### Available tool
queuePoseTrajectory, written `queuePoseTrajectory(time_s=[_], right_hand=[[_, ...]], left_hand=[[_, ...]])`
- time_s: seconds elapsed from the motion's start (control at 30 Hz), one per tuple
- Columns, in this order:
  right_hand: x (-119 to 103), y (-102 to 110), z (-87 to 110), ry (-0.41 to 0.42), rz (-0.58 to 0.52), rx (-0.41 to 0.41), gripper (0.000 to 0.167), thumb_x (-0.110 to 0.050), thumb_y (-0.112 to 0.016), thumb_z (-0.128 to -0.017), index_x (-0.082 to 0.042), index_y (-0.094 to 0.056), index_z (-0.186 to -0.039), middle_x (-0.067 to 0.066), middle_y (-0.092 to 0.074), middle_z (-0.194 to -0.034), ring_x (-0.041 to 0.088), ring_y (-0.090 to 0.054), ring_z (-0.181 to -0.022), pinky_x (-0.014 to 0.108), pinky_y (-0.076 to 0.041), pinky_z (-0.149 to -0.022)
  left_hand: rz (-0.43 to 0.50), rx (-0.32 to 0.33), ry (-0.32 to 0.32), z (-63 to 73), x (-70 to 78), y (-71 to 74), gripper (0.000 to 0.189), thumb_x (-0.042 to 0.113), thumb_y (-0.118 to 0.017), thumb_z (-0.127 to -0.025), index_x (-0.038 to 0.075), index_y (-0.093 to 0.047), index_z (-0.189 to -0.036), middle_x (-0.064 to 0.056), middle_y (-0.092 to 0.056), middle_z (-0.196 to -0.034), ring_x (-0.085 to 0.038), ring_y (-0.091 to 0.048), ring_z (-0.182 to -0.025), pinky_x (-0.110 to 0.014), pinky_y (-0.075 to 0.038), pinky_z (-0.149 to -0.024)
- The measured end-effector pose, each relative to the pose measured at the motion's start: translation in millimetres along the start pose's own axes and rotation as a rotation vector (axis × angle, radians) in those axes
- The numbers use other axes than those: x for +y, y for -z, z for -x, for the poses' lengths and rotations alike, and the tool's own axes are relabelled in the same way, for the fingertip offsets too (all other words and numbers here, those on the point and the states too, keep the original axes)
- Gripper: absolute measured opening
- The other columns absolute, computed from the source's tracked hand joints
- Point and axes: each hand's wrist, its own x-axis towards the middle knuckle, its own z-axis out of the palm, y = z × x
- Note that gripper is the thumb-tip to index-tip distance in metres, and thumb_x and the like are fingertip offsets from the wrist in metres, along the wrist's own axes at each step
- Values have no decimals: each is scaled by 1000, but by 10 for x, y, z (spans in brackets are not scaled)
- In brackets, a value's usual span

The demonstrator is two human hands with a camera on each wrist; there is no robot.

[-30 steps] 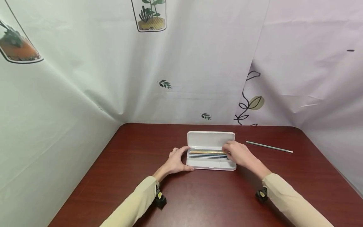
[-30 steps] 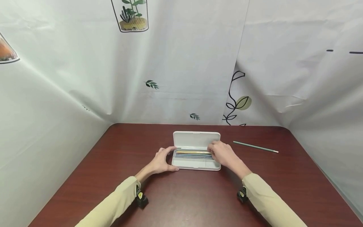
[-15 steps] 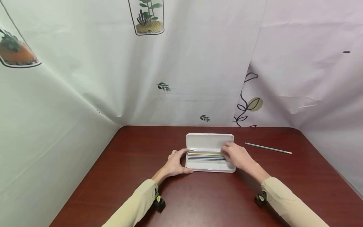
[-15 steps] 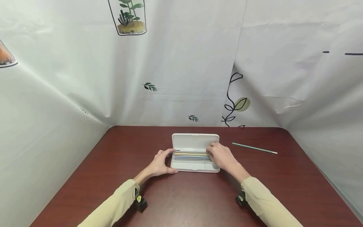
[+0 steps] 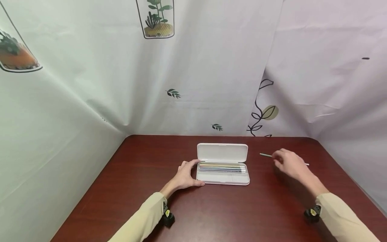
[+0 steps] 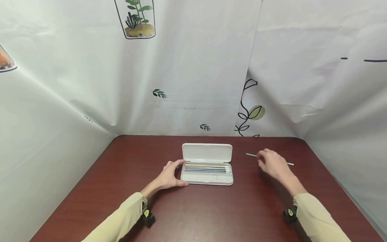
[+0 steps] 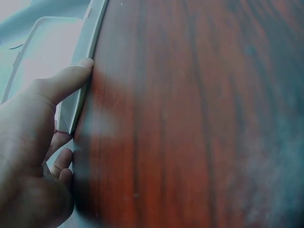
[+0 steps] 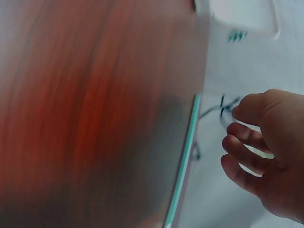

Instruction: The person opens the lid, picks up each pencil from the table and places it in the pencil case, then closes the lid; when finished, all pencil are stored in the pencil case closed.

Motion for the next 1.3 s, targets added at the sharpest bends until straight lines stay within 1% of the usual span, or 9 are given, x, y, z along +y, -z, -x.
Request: queuePoseTrajectory(time_s=[0.07,0.13,0.27,0.37,0.5,0.6,1.03,1.13,1.3], right_hand=[[135,34,65,-35,2,-38,16,-1,-74,-77,-4,-70,-93,4,-61,-84,21,-56,-69,46,-46,-58],[258,58,120,-60,11,-55,17,-1,-74,-77,-2,-70,-93,6,-62,-86,23,-56,-70,48,-46,-58],[464,97,189,-98,30,-84,20,0,-74,-76,1,-69,-95,15,-63,-92,34,-61,-76,55,-48,-61],[584,103,223,-120,39,-107,20,1,-73,-76,2,-69,-96,19,-62,-94,40,-60,-82,57,-47,-63],[696,94,287,-143,32,-132,21,2,-73,-77,4,-69,-98,20,-61,-95,42,-59,-85,57,-47,-65],[769,98,336,-154,27,-145,22,2,-74,-77,4,-69,-98,21,-61,-96,41,-59,-85,56,-47,-64],[995,122,371,-113,37,-140,21,3,-74,-75,5,-69,-96,21,-61,-94,40,-59,-82,54,-47,-64],[1018,118,363,-104,41,-150,21,3,-73,-75,5,-69,-96,20,-61,-93,39,-60,-81,54,-47,-64],[1032,117,330,-84,47,-177,22,5,-72,-77,7,-68,-98,20,-61,-92,39,-60,-82,55,-48,-66]], left_hand=[[5,0,1,5,2,0,89,36,-93,-64,13,-54,-140,-6,-60,-124,-27,-44,-111,-45,-33,-92],[10,4,-5,3,1,0,89,36,-94,-64,12,-54,-140,-7,-60,-122,-27,-44,-110,-46,-33,-91],[10,8,-1,0,-6,-2,89,37,-94,-64,12,-54,-140,-7,-60,-119,-27,-44,-110,-46,-33,-91],[9,11,-3,6,-9,-1,89,36,-94,-64,11,-54,-140,-8,-60,-120,-26,-44,-110,-46,-33,-91],[0,16,-24,20,-18,-11,88,35,-93,-64,10,-54,-139,-8,-61,-120,-27,-45,-109,-46,-33,-90],[-1,10,-26,28,-22,-22,88,35,-93,-65,10,-53,-140,-8,-61,-120,-26,-45,-109,-45,-33,-90],[4,1,-11,-12,-29,-20,90,37,-93,-64,12,-54,-140,-5,-60,-120,-23,-44,-108,-44,-32,-91],[16,2,-5,-11,-28,-18,90,36,-94,-64,12,-54,-140,-6,-60,-120,-24,-44,-109,-44,-31,-91],[16,7,-13,-4,-29,-14,90,37,-94,-64,11,-54,-140,-6,-60,-122,-25,-44,-109,-46,-31,-91]])
